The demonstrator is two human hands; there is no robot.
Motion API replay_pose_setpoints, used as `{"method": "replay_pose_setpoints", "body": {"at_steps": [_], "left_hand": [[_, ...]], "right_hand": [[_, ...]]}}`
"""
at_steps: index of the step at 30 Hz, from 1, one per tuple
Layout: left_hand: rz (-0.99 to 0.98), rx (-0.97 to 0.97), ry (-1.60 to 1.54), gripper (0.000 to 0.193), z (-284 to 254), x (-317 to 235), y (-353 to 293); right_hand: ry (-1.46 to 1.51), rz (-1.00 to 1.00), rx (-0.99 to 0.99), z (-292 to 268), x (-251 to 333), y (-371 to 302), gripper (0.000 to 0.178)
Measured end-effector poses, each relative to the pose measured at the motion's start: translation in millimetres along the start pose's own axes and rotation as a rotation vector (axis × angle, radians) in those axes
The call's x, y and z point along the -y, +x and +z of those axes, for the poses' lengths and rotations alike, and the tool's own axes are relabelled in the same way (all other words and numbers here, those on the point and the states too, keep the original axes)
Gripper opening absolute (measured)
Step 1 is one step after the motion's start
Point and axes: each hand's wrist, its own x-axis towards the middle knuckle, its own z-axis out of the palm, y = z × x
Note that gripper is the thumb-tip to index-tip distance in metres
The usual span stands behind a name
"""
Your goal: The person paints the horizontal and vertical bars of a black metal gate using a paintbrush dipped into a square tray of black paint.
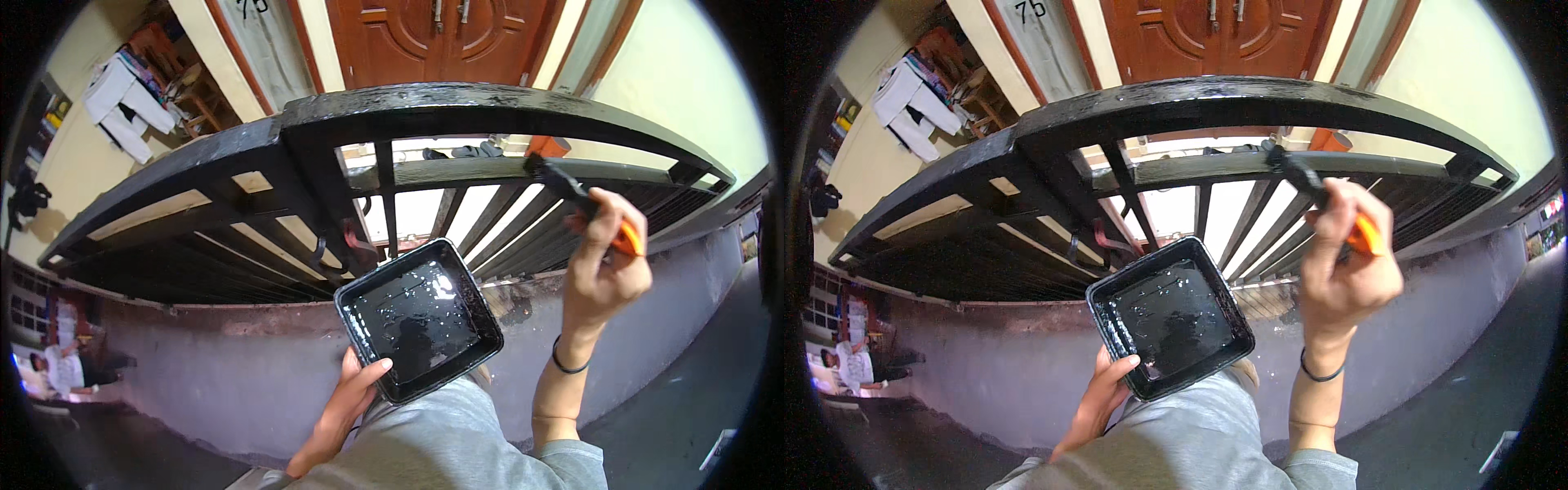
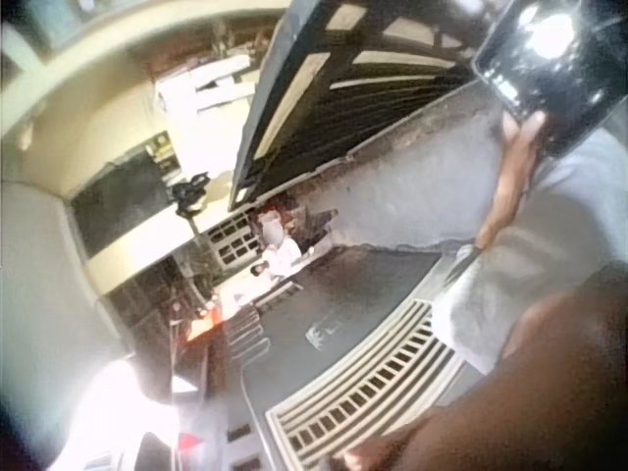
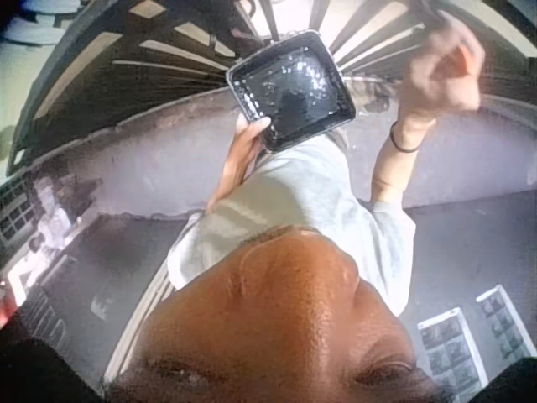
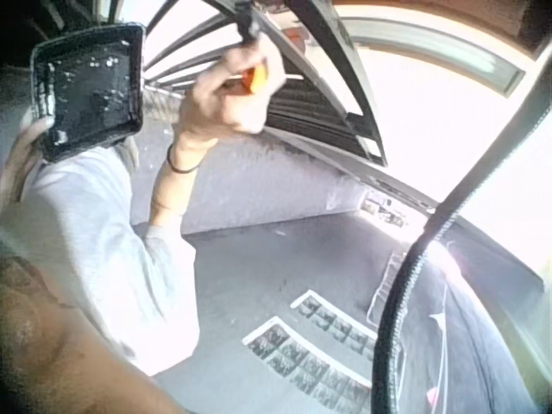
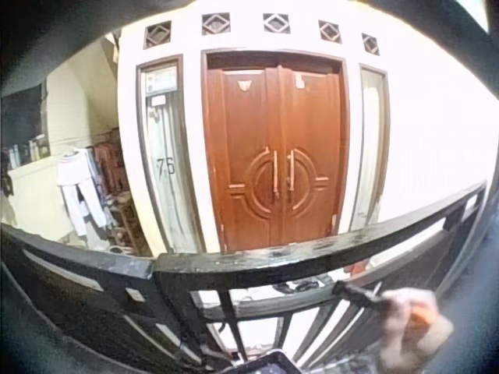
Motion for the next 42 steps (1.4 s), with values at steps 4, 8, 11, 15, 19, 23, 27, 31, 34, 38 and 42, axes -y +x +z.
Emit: {"method": "replay_pose_setpoints", "body": {"at_steps": [4,8,11,15,19,23,27,31,34,38,42], "left_hand": [[0.03,0.057,-0.001,0.072,-7.8,-2.4,-1.0],[0.002,0.04,-0.009,0.075,-21.6,-3.3,-10.4],[-0.01,0.027,-0.021,0.075,-31.7,-2.2,-15.5],[0.001,-0.029,0.009,0.072,-45.9,-4.8,-30.3],[-0.048,-0.034,-0.011,0.067,-60.8,-14.9,-39.5],[-0.007,0.034,0.013,0.065,-73.2,-25.5,-46.4],[0.026,0.025,0.025,0.063,-85.6,-29.0,-54.7],[0.029,-0.027,0.024,0.065,-96.5,-29.1,-67.7],[-0.013,0.0,-0.006,0.067,-96.2,-30.8,-67.3],[-0.08,0.057,0.02,0.072,-98.3,-21.1,-52.4],[-0.022,0.107,0.155,0.07,-78.4,-17.3,-33.0]], "right_hand": [[0.413,0.288,0.191,23.2,32.0,-25.5,0.016],[0.473,0.239,0.341,33.9,38.0,-43.0,0.016],[0.351,0.121,0.421,32.0,21.0,-52.2,0.018],[-0.011,-0.004,0.208,10.6,-5.9,-64.7,0.014],[-0.078,-0.161,0.023,14.8,9.3,-92.8,0.019],[0.119,-0.177,0.27,53.9,47.6,-118.2,0.013],[0.323,-0.015,0.197,64.1,51.8,-128.8,0.022],[0.16,0.209,0.006,45.4,13.4,-125.6,0.018],[0.114,0.208,-0.047,22.9,41.2,-124.0,0.028],[0.258,0.282,0.185,-15.0,75.0,-132.7,0.036],[0.063,0.375,0.469,-37.5,88.3,-149.9,0.022]]}}
